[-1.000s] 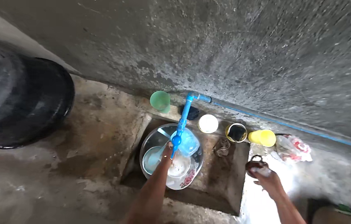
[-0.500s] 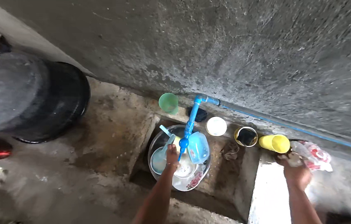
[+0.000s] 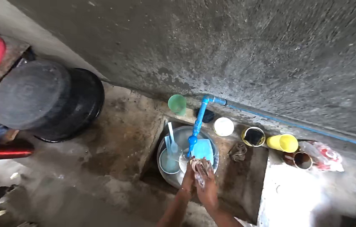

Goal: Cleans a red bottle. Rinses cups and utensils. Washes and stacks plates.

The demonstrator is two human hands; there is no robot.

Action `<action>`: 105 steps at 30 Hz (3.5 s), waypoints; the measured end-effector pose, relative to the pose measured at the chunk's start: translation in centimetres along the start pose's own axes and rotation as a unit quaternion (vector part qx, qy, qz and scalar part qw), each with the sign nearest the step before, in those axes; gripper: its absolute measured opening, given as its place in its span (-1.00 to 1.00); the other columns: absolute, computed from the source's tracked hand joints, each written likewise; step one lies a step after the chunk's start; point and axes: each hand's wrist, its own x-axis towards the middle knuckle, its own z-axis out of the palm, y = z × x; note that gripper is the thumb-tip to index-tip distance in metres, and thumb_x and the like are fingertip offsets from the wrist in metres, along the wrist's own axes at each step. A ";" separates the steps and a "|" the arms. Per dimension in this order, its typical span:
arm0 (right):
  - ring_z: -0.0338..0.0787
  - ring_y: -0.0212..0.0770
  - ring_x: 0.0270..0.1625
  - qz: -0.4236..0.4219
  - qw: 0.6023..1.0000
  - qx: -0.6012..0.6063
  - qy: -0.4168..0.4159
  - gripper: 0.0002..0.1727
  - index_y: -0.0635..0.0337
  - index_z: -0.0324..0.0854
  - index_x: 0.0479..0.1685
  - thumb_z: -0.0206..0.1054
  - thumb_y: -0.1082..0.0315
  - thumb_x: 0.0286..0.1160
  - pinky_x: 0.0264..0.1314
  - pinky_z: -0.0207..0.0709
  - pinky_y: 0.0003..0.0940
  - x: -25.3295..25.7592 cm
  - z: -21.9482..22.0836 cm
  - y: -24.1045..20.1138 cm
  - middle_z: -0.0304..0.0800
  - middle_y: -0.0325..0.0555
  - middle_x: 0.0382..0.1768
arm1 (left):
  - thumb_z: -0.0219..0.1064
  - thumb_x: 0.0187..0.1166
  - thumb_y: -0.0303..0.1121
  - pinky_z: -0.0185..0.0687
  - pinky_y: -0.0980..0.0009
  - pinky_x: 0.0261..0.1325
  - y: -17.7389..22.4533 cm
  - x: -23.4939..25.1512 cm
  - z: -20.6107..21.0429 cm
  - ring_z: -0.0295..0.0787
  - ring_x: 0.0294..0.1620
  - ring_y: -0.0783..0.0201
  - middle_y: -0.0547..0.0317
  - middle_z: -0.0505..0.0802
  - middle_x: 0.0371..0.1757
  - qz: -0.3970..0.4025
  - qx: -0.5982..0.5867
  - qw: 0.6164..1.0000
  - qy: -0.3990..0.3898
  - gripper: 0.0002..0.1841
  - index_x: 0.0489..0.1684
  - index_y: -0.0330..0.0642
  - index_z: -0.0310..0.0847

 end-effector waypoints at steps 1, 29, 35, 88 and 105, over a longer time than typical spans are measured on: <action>0.29 0.36 0.76 -0.026 1.000 -0.010 0.013 -0.52 0.35 0.67 0.42 0.27 0.41 0.51 0.81 0.18 0.14 0.6 0.7 0.2 0.42 0.36 0.64 | -0.23 0.89 0.00 0.67 0.26 0.34 0.3 -0.5 0.1 0.71 0.33 0.29 0.06 0.67 0.47 0.018 0.014 1.000 -0.006 -0.42 0.85 0.03 -0.06; 0.67 -0.46 -0.41 0.248 0.959 0.115 -0.081 -0.69 0.30 0.70 -0.10 0.30 0.17 0.71 -0.25 0.63 -0.46 7.0 -3.8 -2.5 0.74 -0.21 -0.41 | 0.17 0.64 -0.38 0.79 0.20 0.04 1.4 -3.7 2.0 0.82 -0.01 0.19 -0.01 0.75 0.16 -0.033 -0.006 0.998 -0.048 -0.32 0.78 -0.01 -0.03; 0.79 0.18 0.37 -0.094 0.967 -0.209 -0.109 -0.59 0.41 0.77 0.18 0.36 0.25 0.53 0.46 0.62 0.11 2.1 -2.0 -3.4 0.83 0.24 0.22 | -0.39 0.85 0.14 0.75 0.30 -0.12 2.6 -2.4 3.4 0.80 -0.18 0.30 0.19 0.83 -0.22 -0.086 -0.258 0.961 0.045 -0.39 0.09 -0.03 0.57; 0.83 0.32 0.12 0.135 0.904 -0.351 0.203 -0.51 0.66 0.64 0.11 0.53 0.32 0.41 0.32 0.62 0.17 4.3 -24.4 0.7 0.79 0.51 0.04 | 0.29 0.65 -0.28 0.18 -0.18 0.71 9.3 17.6 -1.1 0.19 0.77 -0.30 -0.42 0.27 0.76 -0.140 0.701 0.698 0.046 -0.34 0.68 -0.50 0.23; 0.78 0.00 0.27 0.401 0.914 -0.004 -0.058 -0.33 0.29 0.42 0.60 0.52 0.39 0.46 0.35 0.66 -0.02 7.3 -10.3 10.8 0.72 0.21 0.32 | -0.28 0.95 -0.19 0.01 -0.12 0.80 8.4 19.2 -7.0 0.20 0.79 -0.23 -0.42 0.39 0.70 -0.095 0.553 0.827 0.028 -0.44 0.73 -0.41 0.21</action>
